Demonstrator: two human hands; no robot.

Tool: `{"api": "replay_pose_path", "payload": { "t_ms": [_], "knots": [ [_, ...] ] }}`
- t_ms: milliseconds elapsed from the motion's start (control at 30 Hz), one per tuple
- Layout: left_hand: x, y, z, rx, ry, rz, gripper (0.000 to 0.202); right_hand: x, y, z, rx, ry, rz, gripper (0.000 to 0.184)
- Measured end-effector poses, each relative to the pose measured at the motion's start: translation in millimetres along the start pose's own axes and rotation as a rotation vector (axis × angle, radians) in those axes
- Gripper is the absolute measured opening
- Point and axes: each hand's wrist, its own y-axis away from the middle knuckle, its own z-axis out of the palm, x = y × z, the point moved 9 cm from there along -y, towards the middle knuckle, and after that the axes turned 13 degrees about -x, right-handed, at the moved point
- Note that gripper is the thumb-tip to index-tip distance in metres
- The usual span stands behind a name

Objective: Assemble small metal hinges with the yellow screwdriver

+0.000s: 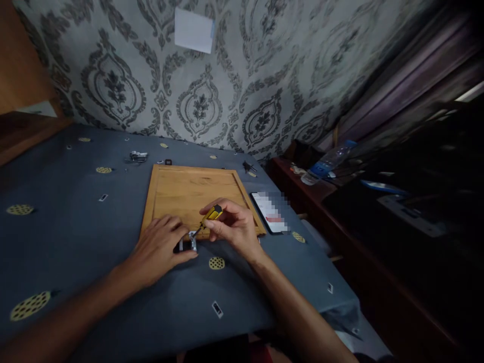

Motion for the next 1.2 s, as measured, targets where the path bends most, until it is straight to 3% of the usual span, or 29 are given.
{"api": "replay_pose_path", "payload": {
  "t_ms": [133, 400, 733, 1000, 1200],
  "knots": [
    [-2.8, -0.5, 2.9, -0.019, 0.018, -0.018, 0.031, 4.4, 1.1, 3.0, 0.002, -0.034, 0.032, 0.043],
    [-3.9, 0.2, 2.8, 0.001, 0.043, -0.016, 0.025, 4.2, 7.2, 7.0, -0.057, 0.029, -0.025, 0.029],
    [-3.8, 0.6, 2.1, -0.001, 0.022, -0.011, 0.029, -1.9, 14.6, 6.0, 0.001, 0.181, -0.138, 0.023],
    [-3.8, 1.0, 1.5, 0.022, -0.011, -0.007, 0.026, -4.7, 2.0, 9.3, 0.03, 0.197, -0.077, 0.036],
    [-3.6, 2.1, 2.7, 0.044, -0.01, 0.009, 0.028, -1.9, -3.3, 11.1, 0.039, 0.162, -0.113, 0.04]
  ]
}}
